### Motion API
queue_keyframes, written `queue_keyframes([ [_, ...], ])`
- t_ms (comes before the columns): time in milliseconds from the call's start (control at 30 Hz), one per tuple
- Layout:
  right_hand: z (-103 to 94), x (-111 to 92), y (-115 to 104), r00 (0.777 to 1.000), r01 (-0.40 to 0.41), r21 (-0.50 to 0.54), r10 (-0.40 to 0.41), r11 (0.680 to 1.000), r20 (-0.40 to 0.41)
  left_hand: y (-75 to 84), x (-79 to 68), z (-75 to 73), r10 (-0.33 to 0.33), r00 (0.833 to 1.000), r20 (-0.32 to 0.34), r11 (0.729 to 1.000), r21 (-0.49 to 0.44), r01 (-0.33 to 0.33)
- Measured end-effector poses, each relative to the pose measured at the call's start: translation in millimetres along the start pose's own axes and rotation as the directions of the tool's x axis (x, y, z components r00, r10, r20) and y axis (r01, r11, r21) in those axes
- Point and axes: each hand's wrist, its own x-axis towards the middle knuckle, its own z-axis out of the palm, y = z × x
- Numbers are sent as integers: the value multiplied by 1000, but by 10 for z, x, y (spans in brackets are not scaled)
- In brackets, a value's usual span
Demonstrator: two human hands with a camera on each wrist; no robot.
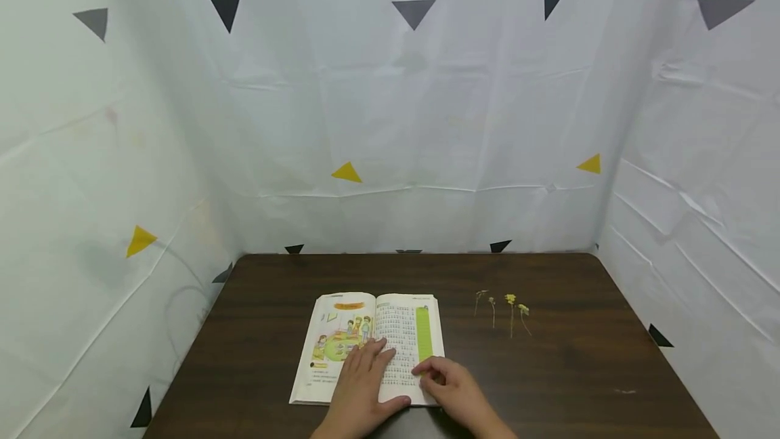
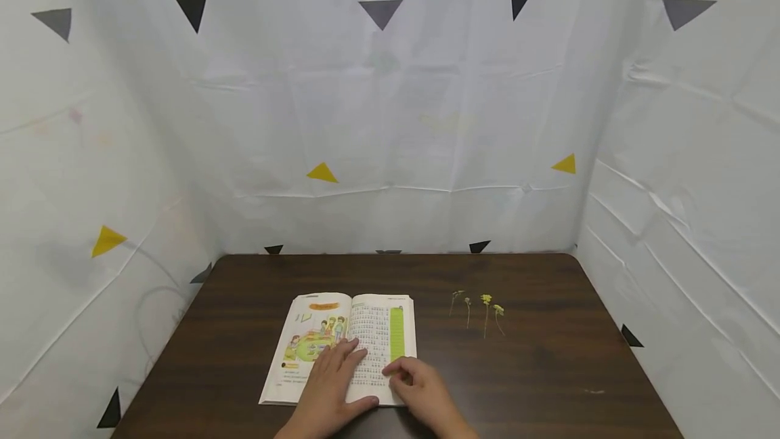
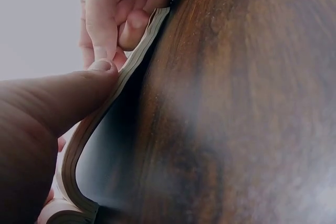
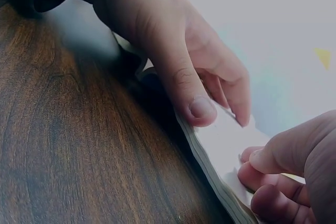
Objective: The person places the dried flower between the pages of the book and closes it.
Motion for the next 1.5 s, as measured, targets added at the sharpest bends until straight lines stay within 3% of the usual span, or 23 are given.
queue_keyframes([
  [333,-111,-8,-103,999,20,2,-20,1000,42,11,16,-5,-9,1000,-2,1000,-17,9],
  [500,-270,19,-124,998,45,-140,-39,989,44,0,12,-10,-7,1000,-5,1000,-20,7],
  [600,-449,70,-85,999,45,-282,-50,958,-13,-2,24,-19,-2,1000,-18,1000,-20,2],
  [767,-807,104,47,990,-64,-414,5,908,-142,8,25,-19,0,1000,-12,1000,-27,0],
  [1133,-1404,78,272,930,-277,-503,96,819,-356,16,13,-31,1,1000,-8,1000,-28,-1],
  [1233,-1487,80,307,920,-297,-530,88,794,-383,15,20,-22,10,1000,-13,1000,-22,-10],
  [1500,-1534,171,353,928,-293,-597,71,747,-366,-21,-4,-9,25,999,-38,1000,-7,-25],
])
